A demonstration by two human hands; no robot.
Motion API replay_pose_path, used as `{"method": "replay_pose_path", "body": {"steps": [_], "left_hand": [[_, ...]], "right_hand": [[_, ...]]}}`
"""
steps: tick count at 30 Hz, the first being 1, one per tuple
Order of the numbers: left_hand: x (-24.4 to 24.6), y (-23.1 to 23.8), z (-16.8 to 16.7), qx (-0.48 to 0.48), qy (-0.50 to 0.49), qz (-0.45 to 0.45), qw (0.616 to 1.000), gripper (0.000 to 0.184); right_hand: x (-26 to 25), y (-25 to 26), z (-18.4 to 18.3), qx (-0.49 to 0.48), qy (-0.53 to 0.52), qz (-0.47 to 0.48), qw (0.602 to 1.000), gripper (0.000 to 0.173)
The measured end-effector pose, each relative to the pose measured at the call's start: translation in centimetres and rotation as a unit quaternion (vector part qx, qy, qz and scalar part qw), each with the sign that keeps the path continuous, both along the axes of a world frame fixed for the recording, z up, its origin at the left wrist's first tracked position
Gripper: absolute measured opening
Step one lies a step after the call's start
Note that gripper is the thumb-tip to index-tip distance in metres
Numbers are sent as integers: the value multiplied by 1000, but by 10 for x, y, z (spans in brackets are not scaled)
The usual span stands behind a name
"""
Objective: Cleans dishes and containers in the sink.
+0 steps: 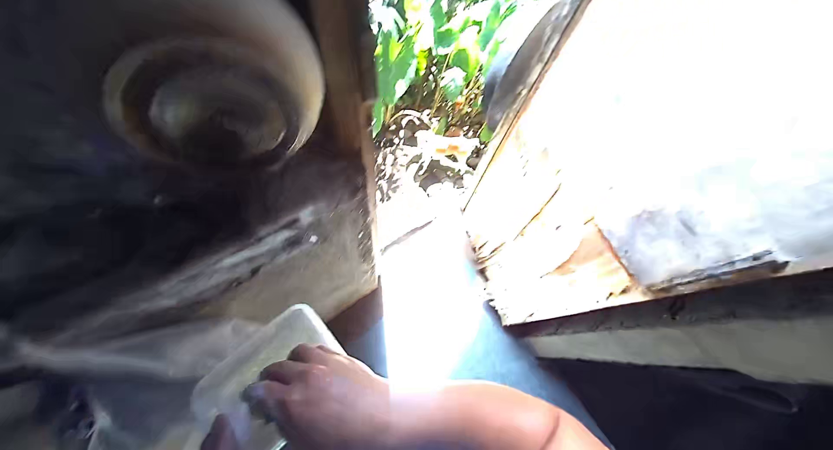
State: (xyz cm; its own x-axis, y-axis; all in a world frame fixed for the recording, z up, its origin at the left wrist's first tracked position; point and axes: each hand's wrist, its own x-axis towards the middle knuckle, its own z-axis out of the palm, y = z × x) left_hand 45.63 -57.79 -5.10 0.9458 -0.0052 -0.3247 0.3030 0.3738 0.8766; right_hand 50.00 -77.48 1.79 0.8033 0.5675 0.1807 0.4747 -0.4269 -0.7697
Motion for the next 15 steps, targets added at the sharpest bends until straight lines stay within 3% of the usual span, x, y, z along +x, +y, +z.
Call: {"method": "replay_pose_path", "body": {"steps": [4,7,11,15], "left_hand": [[95,-137,-11,-58,43,-104,992,28],[156,-236,-1,-23,99,-128,987,33],[228,-331,4,-44,125,-215,968,35],[290,-419,-1,-70,145,-282,946,34]], "right_hand": [[46,-111,-13,-70,-45,-201,976,17],[83,-180,-27,-168,-81,-361,914,9],[129,-252,-22,-200,4,-473,858,24],[179,-334,-17,-221,107,-498,832,48]]}}
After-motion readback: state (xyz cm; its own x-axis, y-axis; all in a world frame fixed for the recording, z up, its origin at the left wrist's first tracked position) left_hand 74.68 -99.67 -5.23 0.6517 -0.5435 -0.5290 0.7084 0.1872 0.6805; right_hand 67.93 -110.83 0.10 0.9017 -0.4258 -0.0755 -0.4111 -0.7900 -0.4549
